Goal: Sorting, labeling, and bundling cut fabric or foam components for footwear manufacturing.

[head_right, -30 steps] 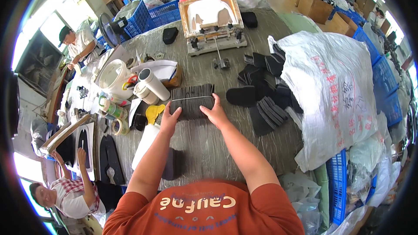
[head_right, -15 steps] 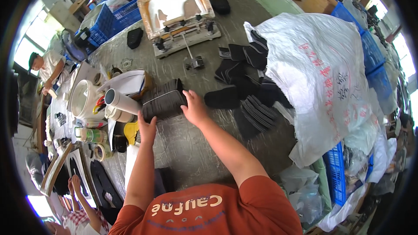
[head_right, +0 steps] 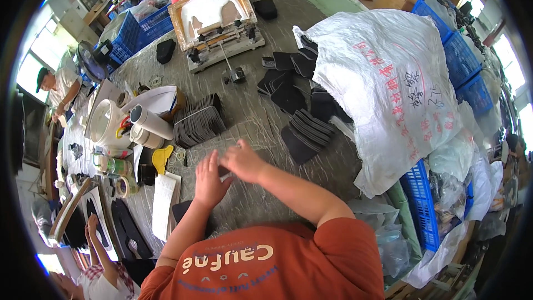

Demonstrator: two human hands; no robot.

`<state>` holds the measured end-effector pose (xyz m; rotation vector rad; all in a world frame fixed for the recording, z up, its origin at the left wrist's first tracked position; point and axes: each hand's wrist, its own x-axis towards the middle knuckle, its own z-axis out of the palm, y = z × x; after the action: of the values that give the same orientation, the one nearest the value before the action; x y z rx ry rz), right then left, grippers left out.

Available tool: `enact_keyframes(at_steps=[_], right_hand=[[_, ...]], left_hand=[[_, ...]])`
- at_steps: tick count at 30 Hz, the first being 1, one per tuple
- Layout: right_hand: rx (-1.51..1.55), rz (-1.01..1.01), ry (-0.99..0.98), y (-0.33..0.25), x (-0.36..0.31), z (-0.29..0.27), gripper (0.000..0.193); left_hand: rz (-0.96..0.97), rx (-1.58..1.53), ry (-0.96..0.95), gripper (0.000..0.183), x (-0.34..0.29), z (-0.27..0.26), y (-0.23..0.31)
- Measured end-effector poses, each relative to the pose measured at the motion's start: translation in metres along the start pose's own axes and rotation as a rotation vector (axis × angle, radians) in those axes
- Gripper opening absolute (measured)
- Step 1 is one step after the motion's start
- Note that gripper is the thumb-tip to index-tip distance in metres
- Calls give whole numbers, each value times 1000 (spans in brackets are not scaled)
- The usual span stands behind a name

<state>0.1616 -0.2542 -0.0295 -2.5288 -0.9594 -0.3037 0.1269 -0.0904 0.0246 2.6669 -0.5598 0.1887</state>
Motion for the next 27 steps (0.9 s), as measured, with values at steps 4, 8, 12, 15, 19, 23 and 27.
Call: enact_keyframes(at_steps=[4, 8, 12, 15, 19, 23, 27], right_hand=[[5, 351, 107, -3, -30, -76, 64], [-450, 982, 39, 90, -117, -95, 82], [-100, 853, 220, 121, -136, -115, 68], [57, 619, 228, 73, -89, -123, 68], [309, 235, -80, 0, -69, -84, 70], [264, 161, -267, -15, -92, -33, 72], [609, 217, -353, -18, -90, -32, 95]], left_hand=[[-357, -166, -571, 48, -23, 27, -13], [-173, -247, -473, 40, -65, 40, -11], [-108, -280, -406, 38, -72, 39, -4], [38, -151, -192, 33, -73, 5, 18], [293, -159, -120, 37, -74, -21, 41], [267, -150, -153, 45, -88, 48, 33], [133, -164, -186, 56, -120, 44, 35]])
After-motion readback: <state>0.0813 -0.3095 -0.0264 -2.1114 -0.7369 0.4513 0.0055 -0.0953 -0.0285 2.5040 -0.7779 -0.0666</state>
